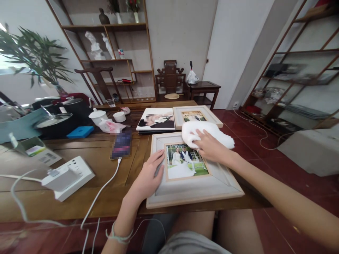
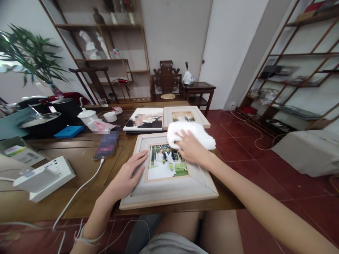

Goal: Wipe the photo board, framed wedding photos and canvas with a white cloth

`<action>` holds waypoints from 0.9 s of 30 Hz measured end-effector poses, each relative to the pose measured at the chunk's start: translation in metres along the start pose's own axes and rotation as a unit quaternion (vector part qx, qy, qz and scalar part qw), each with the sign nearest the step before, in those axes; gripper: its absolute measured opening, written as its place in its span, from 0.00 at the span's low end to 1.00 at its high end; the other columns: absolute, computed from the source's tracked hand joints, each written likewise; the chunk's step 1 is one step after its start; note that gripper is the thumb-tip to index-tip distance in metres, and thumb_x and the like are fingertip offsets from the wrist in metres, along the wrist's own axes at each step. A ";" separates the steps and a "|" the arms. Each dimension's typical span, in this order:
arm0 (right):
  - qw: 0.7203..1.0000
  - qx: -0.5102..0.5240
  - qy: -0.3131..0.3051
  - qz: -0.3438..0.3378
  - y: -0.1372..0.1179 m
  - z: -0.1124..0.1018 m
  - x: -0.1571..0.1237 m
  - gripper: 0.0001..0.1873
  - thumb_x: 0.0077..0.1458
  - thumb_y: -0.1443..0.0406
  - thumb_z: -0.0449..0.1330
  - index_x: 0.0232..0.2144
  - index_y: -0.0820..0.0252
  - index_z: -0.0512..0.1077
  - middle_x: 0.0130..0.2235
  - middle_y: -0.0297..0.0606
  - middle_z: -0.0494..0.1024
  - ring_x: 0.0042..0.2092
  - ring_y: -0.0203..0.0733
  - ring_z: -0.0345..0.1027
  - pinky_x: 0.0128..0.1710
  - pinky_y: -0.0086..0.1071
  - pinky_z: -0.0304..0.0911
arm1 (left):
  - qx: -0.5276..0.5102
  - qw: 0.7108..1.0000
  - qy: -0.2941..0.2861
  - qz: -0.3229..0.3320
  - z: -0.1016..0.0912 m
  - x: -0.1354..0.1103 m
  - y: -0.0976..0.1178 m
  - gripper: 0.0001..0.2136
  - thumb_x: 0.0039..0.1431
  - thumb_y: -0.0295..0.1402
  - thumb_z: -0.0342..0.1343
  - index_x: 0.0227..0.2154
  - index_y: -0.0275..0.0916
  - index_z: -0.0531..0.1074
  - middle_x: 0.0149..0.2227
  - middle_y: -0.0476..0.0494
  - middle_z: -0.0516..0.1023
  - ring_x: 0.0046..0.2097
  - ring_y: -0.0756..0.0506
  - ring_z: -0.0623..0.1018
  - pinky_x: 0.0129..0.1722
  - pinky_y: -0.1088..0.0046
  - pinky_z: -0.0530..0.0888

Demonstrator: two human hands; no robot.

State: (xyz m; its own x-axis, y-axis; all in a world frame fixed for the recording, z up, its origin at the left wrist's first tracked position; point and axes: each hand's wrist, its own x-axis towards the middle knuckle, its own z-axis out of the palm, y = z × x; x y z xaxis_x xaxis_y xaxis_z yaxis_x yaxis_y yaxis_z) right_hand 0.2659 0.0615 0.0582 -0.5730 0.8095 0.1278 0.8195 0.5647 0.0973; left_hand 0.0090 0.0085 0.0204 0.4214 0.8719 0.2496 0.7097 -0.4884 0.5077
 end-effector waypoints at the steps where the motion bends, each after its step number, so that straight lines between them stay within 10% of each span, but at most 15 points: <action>1: 1.000 0.001 -0.006 -0.004 -0.008 -0.002 -0.009 0.20 0.47 0.74 0.52 0.42 0.69 0.73 0.59 0.54 0.63 0.61 0.60 0.50 0.58 0.52 0.47 | 0.000 1.000 0.000 -0.001 0.000 0.000 0.000 0.21 0.63 0.33 0.41 0.56 0.29 0.63 0.61 0.35 0.62 0.63 0.41 0.61 0.62 0.59 0.59; 12: 0.985 0.122 -0.122 -0.022 -0.090 -0.053 -0.103 0.18 0.46 0.74 0.50 0.37 0.57 0.74 0.47 0.46 0.76 0.49 0.55 0.67 0.48 0.50 0.63 | 0.008 1.000 0.004 0.000 0.001 0.002 0.000 0.21 0.62 0.32 0.41 0.56 0.31 0.63 0.61 0.36 0.62 0.63 0.41 0.61 0.62 0.58 0.59; 18: 0.993 0.112 -0.036 0.007 -0.075 -0.016 -0.067 0.22 0.45 0.74 0.53 0.43 0.64 0.73 0.63 0.51 0.56 0.63 0.57 0.48 0.57 0.50 0.51 | 0.012 1.000 -0.002 0.004 -0.001 0.002 0.000 0.21 0.63 0.33 0.42 0.56 0.30 0.63 0.61 0.35 0.62 0.63 0.41 0.61 0.62 0.59 0.59; 27: 1.000 -0.008 0.020 -0.017 -0.003 0.002 0.016 0.21 0.49 0.75 0.50 0.45 0.68 0.72 0.63 0.51 0.56 0.63 0.62 0.43 0.57 0.56 0.45 | 0.007 1.000 -0.004 0.007 -0.001 0.001 -0.002 0.22 0.63 0.33 0.41 0.56 0.29 0.63 0.61 0.34 0.61 0.63 0.41 0.61 0.62 0.59 0.59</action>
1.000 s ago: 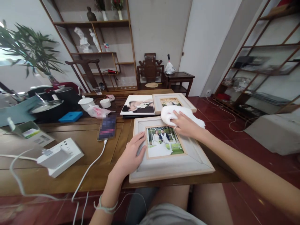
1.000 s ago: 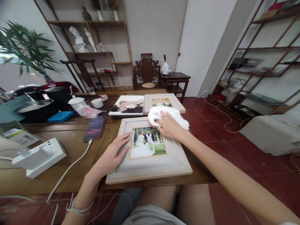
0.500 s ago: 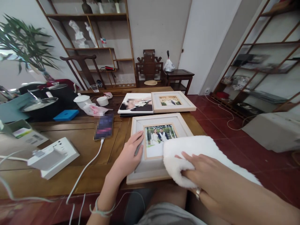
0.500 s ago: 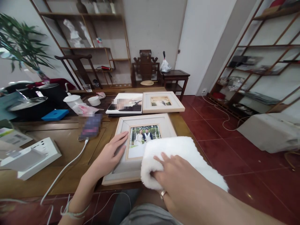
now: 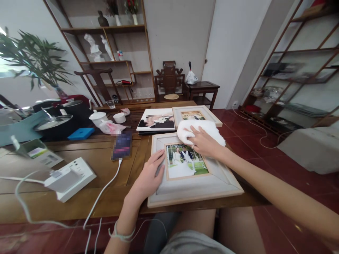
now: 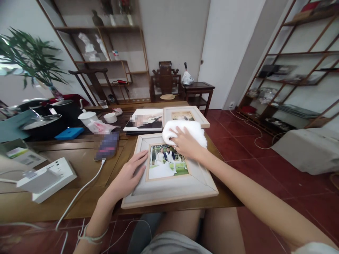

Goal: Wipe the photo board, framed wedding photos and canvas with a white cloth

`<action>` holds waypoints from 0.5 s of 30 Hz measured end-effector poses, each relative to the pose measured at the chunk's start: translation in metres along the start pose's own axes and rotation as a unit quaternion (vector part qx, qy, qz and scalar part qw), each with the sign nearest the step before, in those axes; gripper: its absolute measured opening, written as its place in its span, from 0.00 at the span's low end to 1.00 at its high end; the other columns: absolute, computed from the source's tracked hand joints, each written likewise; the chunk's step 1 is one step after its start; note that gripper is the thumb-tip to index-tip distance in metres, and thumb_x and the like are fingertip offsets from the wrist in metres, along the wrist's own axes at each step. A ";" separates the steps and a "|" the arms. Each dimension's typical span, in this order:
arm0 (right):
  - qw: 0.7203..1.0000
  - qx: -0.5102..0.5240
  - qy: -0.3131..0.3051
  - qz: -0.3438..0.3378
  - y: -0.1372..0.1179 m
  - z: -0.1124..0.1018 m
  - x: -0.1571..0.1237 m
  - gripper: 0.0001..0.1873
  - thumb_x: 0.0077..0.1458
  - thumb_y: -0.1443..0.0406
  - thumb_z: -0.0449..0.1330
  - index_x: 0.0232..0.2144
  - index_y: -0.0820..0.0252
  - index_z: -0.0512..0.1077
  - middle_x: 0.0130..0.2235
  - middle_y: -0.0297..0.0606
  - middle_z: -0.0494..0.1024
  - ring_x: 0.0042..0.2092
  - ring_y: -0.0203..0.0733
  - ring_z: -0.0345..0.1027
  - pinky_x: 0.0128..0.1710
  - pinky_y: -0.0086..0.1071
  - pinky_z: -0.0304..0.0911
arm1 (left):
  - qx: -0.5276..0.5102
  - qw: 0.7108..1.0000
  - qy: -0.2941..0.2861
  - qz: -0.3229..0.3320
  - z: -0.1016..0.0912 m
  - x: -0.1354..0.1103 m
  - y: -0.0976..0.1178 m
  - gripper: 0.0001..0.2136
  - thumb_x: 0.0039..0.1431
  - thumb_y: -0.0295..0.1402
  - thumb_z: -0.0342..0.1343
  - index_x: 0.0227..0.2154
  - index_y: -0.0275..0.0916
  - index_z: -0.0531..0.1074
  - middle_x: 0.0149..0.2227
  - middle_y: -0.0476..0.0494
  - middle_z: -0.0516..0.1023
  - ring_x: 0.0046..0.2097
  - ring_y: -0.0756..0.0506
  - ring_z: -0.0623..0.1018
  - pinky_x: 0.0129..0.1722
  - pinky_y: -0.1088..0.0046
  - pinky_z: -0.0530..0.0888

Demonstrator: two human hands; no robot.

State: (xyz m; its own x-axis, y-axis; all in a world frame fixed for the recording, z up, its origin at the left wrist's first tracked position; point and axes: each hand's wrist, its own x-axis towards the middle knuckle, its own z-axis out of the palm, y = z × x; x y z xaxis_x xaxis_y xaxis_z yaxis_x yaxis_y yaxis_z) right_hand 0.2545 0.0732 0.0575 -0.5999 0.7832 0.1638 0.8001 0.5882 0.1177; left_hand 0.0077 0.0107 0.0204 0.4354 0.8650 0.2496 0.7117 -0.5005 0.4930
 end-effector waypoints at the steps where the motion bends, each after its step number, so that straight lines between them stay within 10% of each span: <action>1: 1.000 0.002 -0.003 -0.006 -0.001 0.000 0.001 0.21 0.49 0.75 0.50 0.46 0.68 0.72 0.63 0.51 0.57 0.63 0.61 0.44 0.57 0.55 0.46 | -0.001 1.000 0.001 0.001 0.000 0.000 0.000 0.22 0.63 0.33 0.41 0.56 0.29 0.63 0.61 0.33 0.62 0.63 0.41 0.61 0.62 0.59 0.59; 15: 0.964 0.211 -0.112 -0.114 -0.097 -0.059 -0.100 0.20 0.44 0.74 0.53 0.40 0.61 0.74 0.59 0.46 0.64 0.62 0.49 0.51 0.61 0.45 0.46 | -0.006 1.000 0.006 0.016 0.002 0.000 -0.001 0.20 0.63 0.31 0.41 0.57 0.33 0.63 0.61 0.34 0.62 0.63 0.40 0.61 0.61 0.55 0.59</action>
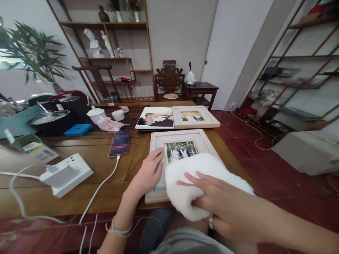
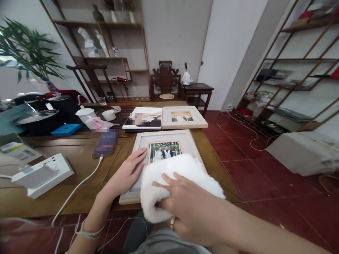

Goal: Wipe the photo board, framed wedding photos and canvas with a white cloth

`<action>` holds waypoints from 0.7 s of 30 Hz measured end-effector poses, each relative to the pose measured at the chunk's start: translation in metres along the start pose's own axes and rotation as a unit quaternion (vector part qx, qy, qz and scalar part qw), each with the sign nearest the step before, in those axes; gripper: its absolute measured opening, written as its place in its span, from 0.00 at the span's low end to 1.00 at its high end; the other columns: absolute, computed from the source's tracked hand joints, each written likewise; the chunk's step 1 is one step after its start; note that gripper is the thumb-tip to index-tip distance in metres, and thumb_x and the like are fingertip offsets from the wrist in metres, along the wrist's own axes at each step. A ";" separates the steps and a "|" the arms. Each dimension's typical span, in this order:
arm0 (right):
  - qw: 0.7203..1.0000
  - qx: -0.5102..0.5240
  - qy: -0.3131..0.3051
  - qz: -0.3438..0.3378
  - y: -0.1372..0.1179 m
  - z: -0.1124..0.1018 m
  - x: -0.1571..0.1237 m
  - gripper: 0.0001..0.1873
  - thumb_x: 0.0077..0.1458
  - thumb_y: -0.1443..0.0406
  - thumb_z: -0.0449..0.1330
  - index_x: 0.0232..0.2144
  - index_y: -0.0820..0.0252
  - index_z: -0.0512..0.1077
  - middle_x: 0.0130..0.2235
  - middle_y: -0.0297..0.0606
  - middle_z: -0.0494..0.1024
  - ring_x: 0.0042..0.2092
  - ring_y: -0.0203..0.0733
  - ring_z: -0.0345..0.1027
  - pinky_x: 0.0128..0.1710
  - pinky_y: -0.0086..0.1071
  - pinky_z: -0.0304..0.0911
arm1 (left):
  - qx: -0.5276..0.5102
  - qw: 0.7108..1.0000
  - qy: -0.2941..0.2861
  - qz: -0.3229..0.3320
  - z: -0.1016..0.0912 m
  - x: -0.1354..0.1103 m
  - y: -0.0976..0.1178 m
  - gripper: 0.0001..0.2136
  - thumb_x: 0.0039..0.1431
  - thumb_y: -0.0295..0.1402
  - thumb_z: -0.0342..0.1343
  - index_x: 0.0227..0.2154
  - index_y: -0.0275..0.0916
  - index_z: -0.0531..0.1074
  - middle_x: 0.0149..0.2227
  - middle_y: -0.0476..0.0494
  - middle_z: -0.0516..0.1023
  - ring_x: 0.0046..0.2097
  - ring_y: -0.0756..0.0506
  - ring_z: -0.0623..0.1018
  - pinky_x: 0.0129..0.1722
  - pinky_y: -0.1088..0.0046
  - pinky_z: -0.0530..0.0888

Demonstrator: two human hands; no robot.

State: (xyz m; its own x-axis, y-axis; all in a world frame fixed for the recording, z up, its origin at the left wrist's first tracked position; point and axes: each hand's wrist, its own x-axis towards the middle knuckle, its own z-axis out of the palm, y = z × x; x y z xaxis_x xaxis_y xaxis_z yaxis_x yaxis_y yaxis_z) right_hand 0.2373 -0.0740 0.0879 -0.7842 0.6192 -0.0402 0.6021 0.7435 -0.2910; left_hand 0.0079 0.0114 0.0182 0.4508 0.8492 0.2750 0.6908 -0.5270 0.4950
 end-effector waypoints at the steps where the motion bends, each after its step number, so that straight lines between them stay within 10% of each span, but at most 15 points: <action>1: 1.000 0.004 0.012 -0.010 -0.001 0.003 0.003 0.21 0.44 0.74 0.53 0.42 0.61 0.74 0.61 0.44 0.62 0.63 0.49 0.49 0.62 0.45 0.44 | 0.000 1.000 -0.003 0.002 0.000 0.000 0.000 0.20 0.63 0.30 0.41 0.57 0.33 0.63 0.61 0.34 0.61 0.63 0.40 0.60 0.61 0.54 0.59; 14: 0.970 -0.211 0.089 0.084 0.105 -0.009 0.087 0.24 0.50 0.76 0.52 0.51 0.68 0.67 0.66 0.48 0.48 0.65 0.61 0.36 0.59 0.58 0.43 | -0.002 1.000 -0.016 -0.006 -0.003 -0.002 0.002 0.20 0.64 0.31 0.42 0.57 0.35 0.62 0.62 0.35 0.60 0.63 0.39 0.59 0.61 0.53 0.58; 21: 0.973 -0.211 0.048 0.086 0.095 -0.007 0.100 0.26 0.45 0.79 0.51 0.47 0.69 0.71 0.64 0.48 0.53 0.63 0.67 0.43 0.55 0.59 0.50 | -0.007 1.000 -0.015 -0.007 -0.001 -0.002 0.000 0.21 0.63 0.31 0.41 0.58 0.34 0.61 0.62 0.34 0.60 0.64 0.39 0.58 0.61 0.53 0.58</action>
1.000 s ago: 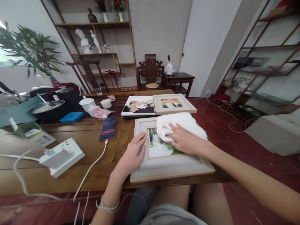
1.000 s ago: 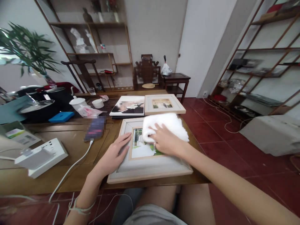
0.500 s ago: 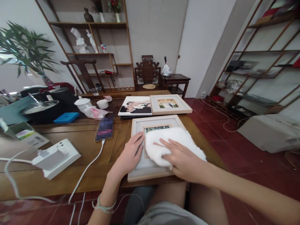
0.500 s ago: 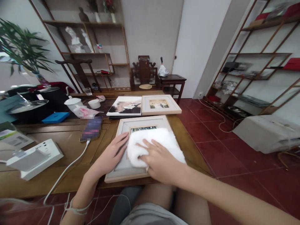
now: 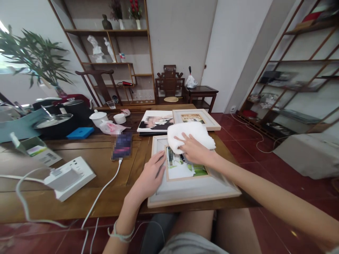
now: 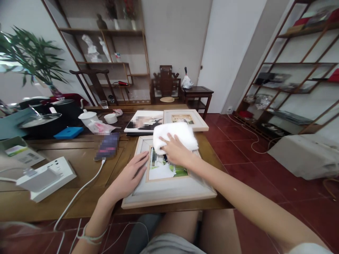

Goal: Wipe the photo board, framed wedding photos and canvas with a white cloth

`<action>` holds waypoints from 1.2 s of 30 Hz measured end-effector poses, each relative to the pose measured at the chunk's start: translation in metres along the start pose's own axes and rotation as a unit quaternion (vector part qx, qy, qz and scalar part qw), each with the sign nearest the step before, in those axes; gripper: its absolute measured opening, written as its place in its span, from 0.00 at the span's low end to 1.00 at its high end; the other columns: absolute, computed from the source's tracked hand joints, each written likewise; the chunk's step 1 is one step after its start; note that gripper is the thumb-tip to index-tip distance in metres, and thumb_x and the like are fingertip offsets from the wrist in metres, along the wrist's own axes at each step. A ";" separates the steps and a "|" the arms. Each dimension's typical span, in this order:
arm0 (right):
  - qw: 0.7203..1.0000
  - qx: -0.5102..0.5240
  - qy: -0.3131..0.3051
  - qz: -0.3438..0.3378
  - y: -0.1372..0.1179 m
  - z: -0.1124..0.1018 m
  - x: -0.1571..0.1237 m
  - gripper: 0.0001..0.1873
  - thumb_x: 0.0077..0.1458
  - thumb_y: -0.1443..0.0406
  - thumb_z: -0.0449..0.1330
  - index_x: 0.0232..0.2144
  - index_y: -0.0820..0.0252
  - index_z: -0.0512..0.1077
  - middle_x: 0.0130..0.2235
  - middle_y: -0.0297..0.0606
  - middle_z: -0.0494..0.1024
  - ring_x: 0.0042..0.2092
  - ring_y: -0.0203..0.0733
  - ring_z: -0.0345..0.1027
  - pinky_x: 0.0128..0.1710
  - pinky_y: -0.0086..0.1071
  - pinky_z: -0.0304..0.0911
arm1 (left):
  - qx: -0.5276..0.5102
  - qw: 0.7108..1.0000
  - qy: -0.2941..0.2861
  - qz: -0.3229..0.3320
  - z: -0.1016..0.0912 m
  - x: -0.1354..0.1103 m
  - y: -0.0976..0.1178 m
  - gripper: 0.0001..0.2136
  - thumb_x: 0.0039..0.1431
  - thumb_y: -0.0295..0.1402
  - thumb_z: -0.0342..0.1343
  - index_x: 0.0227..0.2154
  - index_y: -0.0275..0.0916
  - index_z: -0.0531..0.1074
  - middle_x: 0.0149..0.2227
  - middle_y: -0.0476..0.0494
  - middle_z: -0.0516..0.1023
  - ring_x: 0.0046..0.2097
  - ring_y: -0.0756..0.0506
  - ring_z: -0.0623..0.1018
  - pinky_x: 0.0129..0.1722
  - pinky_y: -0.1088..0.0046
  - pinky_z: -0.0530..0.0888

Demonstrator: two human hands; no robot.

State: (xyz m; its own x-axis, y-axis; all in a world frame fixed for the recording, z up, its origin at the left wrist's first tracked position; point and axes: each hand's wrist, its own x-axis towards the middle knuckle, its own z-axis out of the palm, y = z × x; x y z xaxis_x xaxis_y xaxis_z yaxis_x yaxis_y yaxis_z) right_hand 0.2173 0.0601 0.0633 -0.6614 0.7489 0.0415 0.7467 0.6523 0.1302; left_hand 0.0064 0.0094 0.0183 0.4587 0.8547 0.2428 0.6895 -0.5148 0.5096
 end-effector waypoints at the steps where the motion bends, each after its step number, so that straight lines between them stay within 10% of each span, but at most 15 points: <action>1: 1.000 0.004 -0.009 -0.006 -0.008 -0.003 -0.008 0.25 0.45 0.79 0.50 0.46 0.69 0.72 0.64 0.49 0.55 0.62 0.67 0.46 0.54 0.58 0.52 | -0.003 1.000 0.004 0.001 0.000 0.000 0.000 0.20 0.63 0.31 0.41 0.58 0.35 0.61 0.62 0.34 0.60 0.63 0.39 0.59 0.61 0.53 0.59; 12: 0.980 0.143 -0.118 -0.075 -0.095 -0.040 -0.103 0.18 0.41 0.71 0.55 0.37 0.64 0.77 0.62 0.50 0.58 0.60 0.67 0.53 0.54 0.57 0.55 | 0.003 1.000 0.024 0.011 0.004 0.001 -0.003 0.20 0.63 0.30 0.41 0.57 0.37 0.62 0.61 0.36 0.61 0.63 0.40 0.60 0.60 0.53 0.60; 17: 0.984 0.157 -0.076 -0.020 -0.088 -0.025 -0.087 0.23 0.43 0.73 0.54 0.44 0.63 0.74 0.64 0.47 0.53 0.64 0.63 0.43 0.58 0.59 0.47 | 0.003 1.000 0.006 0.004 0.003 0.000 -0.001 0.21 0.63 0.29 0.40 0.58 0.34 0.61 0.62 0.33 0.60 0.63 0.39 0.59 0.60 0.53 0.59; 27: 0.997 0.004 -0.032 0.077 0.006 -0.006 0.009 0.30 0.46 0.81 0.48 0.53 0.68 0.66 0.66 0.54 0.46 0.64 0.69 0.35 0.51 0.69 0.47 | -0.012 1.000 0.021 0.004 0.002 -0.001 -0.002 0.20 0.63 0.30 0.43 0.57 0.37 0.63 0.61 0.36 0.62 0.63 0.40 0.60 0.60 0.54 0.60; 36: 0.993 0.060 -0.087 -0.054 -0.043 -0.019 -0.035 0.24 0.46 0.78 0.48 0.45 0.70 0.72 0.63 0.55 0.54 0.63 0.64 0.43 0.55 0.61 0.51 | -0.019 0.999 0.039 0.002 0.005 0.001 -0.003 0.20 0.62 0.29 0.42 0.56 0.34 0.64 0.60 0.34 0.64 0.62 0.39 0.62 0.60 0.54 0.61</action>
State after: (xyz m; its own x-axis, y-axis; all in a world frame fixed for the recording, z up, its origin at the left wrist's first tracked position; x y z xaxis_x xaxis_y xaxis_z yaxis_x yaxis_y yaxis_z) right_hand 0.2064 0.0036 0.0751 -0.7239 0.6754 -0.1404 0.6816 0.7317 0.0057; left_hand 0.0079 0.0116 0.0132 0.4157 0.8561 0.3071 0.6657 -0.5164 0.5387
